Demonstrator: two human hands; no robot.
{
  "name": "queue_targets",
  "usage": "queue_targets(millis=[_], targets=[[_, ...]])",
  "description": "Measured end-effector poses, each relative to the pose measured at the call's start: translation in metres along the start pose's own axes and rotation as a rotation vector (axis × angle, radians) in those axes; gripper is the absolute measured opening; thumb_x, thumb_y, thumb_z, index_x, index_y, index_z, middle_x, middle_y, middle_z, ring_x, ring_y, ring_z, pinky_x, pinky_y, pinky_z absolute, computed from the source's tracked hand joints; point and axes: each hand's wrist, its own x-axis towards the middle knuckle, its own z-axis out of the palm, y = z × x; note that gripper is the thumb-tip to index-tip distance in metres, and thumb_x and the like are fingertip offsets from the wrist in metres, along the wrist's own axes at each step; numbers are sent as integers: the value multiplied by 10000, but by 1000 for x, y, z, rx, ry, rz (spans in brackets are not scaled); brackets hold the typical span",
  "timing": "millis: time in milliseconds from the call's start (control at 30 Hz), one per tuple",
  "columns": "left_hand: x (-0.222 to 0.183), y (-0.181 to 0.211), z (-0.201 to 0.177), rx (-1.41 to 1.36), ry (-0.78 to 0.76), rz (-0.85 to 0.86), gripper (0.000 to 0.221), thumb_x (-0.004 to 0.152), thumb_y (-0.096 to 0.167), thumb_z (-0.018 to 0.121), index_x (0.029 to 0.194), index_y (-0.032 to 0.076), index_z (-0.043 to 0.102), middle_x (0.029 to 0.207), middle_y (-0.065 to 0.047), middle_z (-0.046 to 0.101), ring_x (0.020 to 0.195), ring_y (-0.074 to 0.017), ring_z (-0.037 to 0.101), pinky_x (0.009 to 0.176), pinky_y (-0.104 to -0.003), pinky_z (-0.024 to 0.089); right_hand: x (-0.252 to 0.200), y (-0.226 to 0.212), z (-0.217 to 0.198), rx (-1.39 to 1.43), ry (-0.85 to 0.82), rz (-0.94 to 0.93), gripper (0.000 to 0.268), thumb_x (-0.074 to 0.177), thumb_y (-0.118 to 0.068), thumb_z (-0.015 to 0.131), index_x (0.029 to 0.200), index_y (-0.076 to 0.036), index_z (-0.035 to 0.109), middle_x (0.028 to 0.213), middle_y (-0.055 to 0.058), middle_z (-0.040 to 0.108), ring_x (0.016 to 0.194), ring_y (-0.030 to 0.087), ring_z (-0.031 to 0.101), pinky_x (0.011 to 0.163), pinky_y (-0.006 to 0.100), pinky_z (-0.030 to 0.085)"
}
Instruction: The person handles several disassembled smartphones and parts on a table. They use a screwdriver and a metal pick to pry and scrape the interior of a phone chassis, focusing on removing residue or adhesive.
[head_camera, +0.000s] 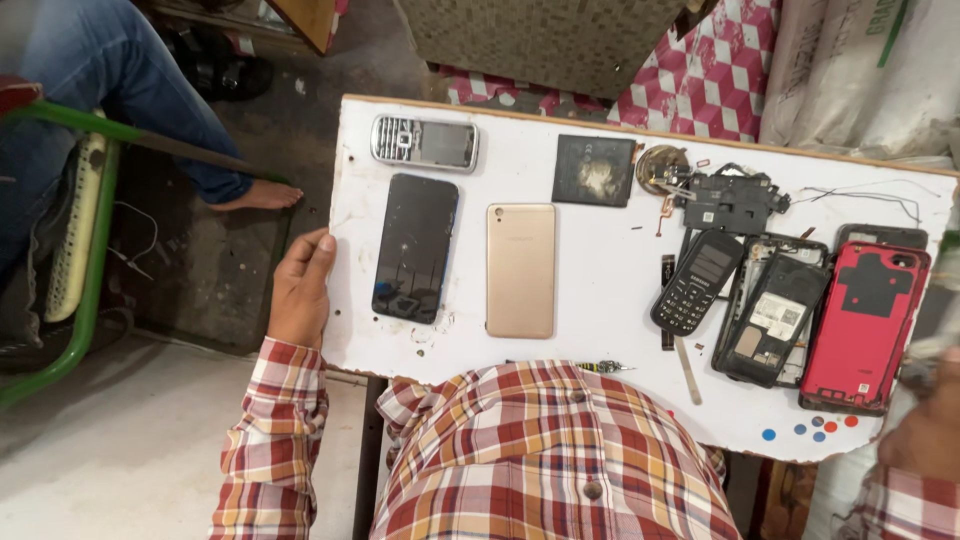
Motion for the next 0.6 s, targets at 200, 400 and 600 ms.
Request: queue_targets(millis=[200,400,600], targets=[[0,19,14,98,14,61,367,1038,265,643,1290,0,617,1188,-59,692,1071,-83,624,925,-209,506,-10,-62,41,-13,-31,-199,209,1090,-36,619,1291,15,594,1183,82,686,978,121,662,839,245,554],[-25,61,41,643,212,490,359,1076,207,717,1359,3,632,1349,-145,666,1241,-206,619,1041,-303,473,-41,-107,69,213,-208,-252,320,1025,60,678,1322,-4,577,1219,118,679,1022,153,674,870,263,575],[-55,72,120,-97,-361,317,662,917,237,820,1487,52,540,1429,-111,616,1234,-221,604,1053,-343,542,-65,-123,148,438,-782,-49,667,917,49,695,1501,-23,380,1307,202,668,1216,235,679,945,357,616]])
